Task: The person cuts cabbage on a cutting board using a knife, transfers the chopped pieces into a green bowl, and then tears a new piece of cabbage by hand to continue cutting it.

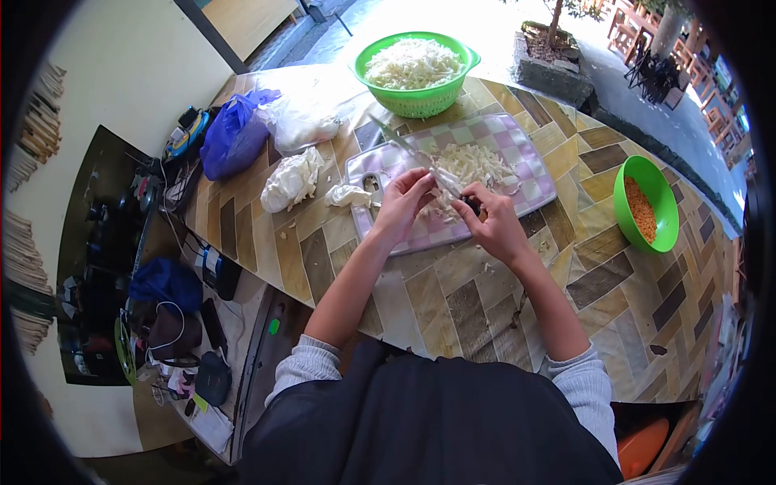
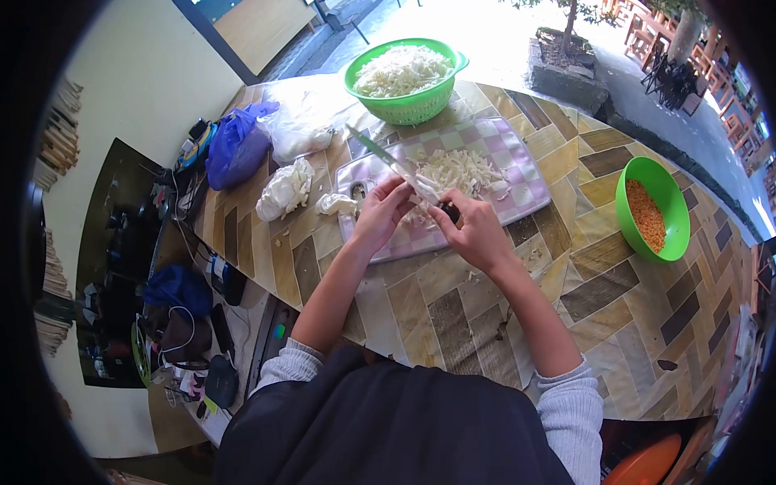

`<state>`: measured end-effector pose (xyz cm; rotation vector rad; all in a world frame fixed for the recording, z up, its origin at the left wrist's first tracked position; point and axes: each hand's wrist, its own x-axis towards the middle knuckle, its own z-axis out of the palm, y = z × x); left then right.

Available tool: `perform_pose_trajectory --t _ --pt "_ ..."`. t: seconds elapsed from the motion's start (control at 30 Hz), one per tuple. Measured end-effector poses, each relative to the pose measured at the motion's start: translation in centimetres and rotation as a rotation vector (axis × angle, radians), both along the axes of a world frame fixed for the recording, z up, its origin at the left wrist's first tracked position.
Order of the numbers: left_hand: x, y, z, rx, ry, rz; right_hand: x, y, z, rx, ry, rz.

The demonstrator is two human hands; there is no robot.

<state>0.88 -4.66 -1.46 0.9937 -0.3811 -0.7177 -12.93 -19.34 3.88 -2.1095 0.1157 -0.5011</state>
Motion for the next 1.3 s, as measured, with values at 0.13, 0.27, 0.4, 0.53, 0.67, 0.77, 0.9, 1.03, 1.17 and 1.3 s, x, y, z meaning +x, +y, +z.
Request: perform_pose_trajectory --t 0.13,0.27,0.4,0.53,0.67,0.77,0.9,1.03,1.17,1.3 --pt "-0.3 -0.2 1.3 0.145 -0.324 0.228 0.0 -0.6 0.7 0.082 0.059 -0.064" --pt "-0.6 0.5 2.7 0.480 -1.018 0.430 -0.1 -0.6 0.8 0.098 0.049 -0.069" --pt "0.1 1.1 2.6 0.638 -1.253 0.458 -0.1 -0.5 0.9 0.096 0.052 -0.057" --pt "-0.3 1.3 2.3 0.740 -1.238 0.340 -0.1 -0.5 0.9 0.095 0.059 -0.052" --pt "-0.3 1.0 1.9 0.695 -1.158 0.334 -0.2 -0.5 0.7 0.089 0.049 -0.048" --pt "-0.3 0.9 2.5 0.624 -0.979 0.382 -0.2 -0.6 0.8 0.083 0.044 -0.050" --pt "0.3 0.9 2.2 0.450 -0.725 0.345 -0.2 -0.6 1.0 0.102 0.065 -0.044" --pt "-0.3 0.8 2.8 0.506 -0.932 0.387 -0.1 -0.5 0.6 0.101 0.063 -0.044" --pt "0.0 0.9 2.7 0.541 -1.158 0.400 -0.1 -0.4 0.8 0.110 0.082 -0.042" --pt "-0.2 0.9 2.7 0.562 -1.249 0.439 -0.1 -0.5 0.5 0.100 0.078 -0.042"
